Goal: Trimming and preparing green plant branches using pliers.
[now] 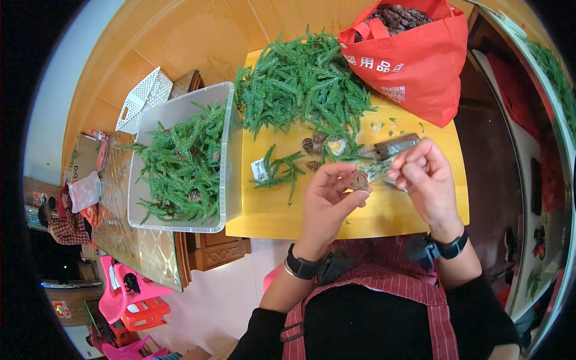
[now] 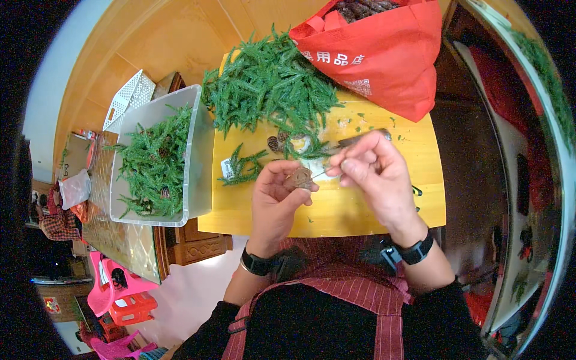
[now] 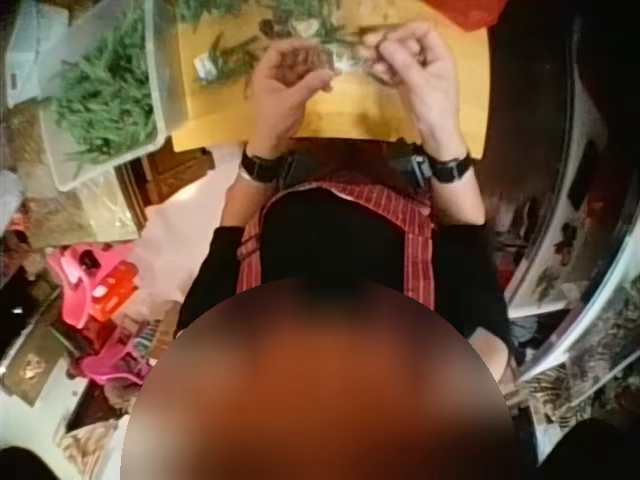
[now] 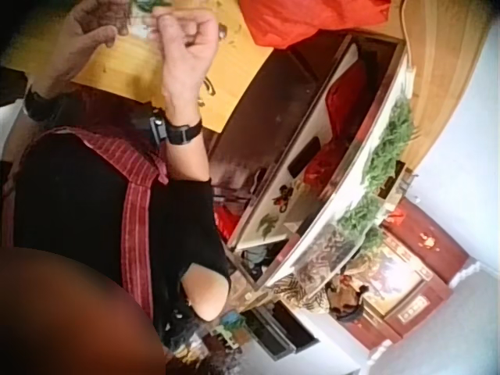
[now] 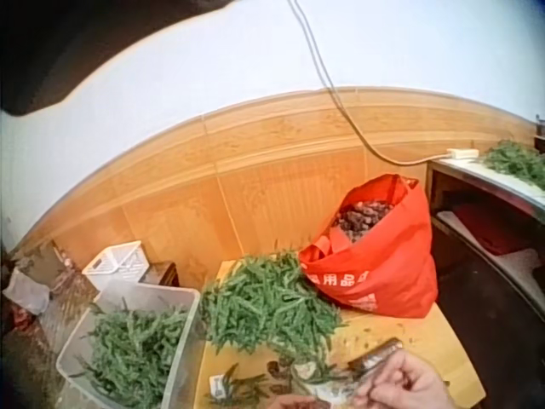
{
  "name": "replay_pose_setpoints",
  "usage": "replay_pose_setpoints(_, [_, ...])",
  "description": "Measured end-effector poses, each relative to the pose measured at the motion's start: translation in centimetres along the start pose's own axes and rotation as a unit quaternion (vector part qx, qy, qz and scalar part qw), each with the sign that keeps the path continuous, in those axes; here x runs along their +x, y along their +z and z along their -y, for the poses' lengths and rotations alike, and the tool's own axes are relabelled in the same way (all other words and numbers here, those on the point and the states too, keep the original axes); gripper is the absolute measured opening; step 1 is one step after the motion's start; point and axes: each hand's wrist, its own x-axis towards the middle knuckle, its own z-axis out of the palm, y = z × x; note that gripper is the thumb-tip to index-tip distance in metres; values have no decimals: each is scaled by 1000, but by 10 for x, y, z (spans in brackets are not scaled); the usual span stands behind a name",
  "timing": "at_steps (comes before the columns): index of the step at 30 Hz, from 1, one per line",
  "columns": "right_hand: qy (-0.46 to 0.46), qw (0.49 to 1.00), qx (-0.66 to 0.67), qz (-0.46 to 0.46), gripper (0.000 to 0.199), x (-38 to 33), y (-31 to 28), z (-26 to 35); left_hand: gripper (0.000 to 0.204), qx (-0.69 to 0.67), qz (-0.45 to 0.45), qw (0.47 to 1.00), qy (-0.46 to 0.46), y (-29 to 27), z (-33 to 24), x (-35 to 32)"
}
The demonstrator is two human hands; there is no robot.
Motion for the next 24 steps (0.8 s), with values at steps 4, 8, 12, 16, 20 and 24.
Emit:
replay_pose_setpoints(4, [-25, 999, 10, 19, 13, -9, 2, -13, 42, -2, -2, 1000, 8, 3, 0, 0])
replay_pose_setpoints(8, [-41, 999, 0, 21, 15, -11, 4, -20, 43, -1, 6, 1000, 21, 4, 2, -3])
replay_pose_setpoints(12, [-59, 998, 12, 26, 15, -11, 6, -26, 45, -18, 25, 999, 43, 7, 0, -4])
replay_pose_setpoints(16, [-75, 997, 18, 15, 15, -11, 8, -34, 45, -21, 18, 998, 59, 12, -1, -4])
replay_pose_setpoints(20, [-92, 996, 1, 5, 15, -11, 11, -34, 36, -13, 45, 995, 82, 11, 0, -2])
replay_pose_setpoints(24, [-91, 996, -2, 9, 14, -9, 11, -33, 19, -83, 49, 995, 35, 7, 1, -4])
